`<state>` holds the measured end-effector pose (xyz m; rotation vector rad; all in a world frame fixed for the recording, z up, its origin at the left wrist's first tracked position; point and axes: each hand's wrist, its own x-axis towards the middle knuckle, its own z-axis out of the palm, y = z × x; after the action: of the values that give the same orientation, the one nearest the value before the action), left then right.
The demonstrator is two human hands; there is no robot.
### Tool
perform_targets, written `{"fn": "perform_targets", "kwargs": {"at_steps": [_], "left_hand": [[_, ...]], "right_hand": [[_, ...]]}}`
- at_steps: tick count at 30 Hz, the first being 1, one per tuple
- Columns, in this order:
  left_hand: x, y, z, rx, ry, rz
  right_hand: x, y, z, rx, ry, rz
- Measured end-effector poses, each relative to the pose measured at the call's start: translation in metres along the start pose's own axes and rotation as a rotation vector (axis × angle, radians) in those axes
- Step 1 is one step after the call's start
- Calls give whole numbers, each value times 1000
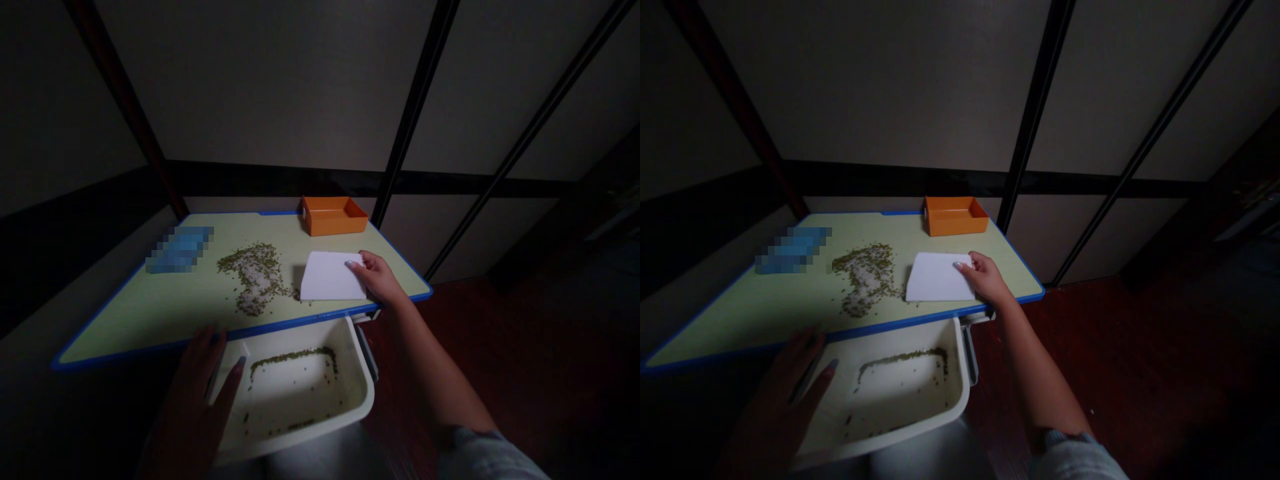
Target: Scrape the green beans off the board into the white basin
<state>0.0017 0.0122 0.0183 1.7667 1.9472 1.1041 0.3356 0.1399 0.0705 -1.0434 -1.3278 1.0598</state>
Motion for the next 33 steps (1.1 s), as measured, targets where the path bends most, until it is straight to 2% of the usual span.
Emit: {"fn": "perform_targets", "kwargs": {"at_steps": [4,6,14,23,27,33], "left_hand": [[-2,1,-1,-7,-2,0],[-3,3,-3,2,-20,-5],[-3,3,-2,25,-12,7],[-3,7,-4,16,-29,-10],[-3,10,-4,17,-22,-21],[-3,10,-6,3,-20,-20]], "right_hand": [[5,4,-7,-71,234,-87],[6,4,-9,-132,273,-98],[2,3,-6,-206,126,-88],[-6,-1,0,-136,-16,-38],[-4,2,-1,-173,9,-64],[4,9,-8,-321,195,-136]]}}
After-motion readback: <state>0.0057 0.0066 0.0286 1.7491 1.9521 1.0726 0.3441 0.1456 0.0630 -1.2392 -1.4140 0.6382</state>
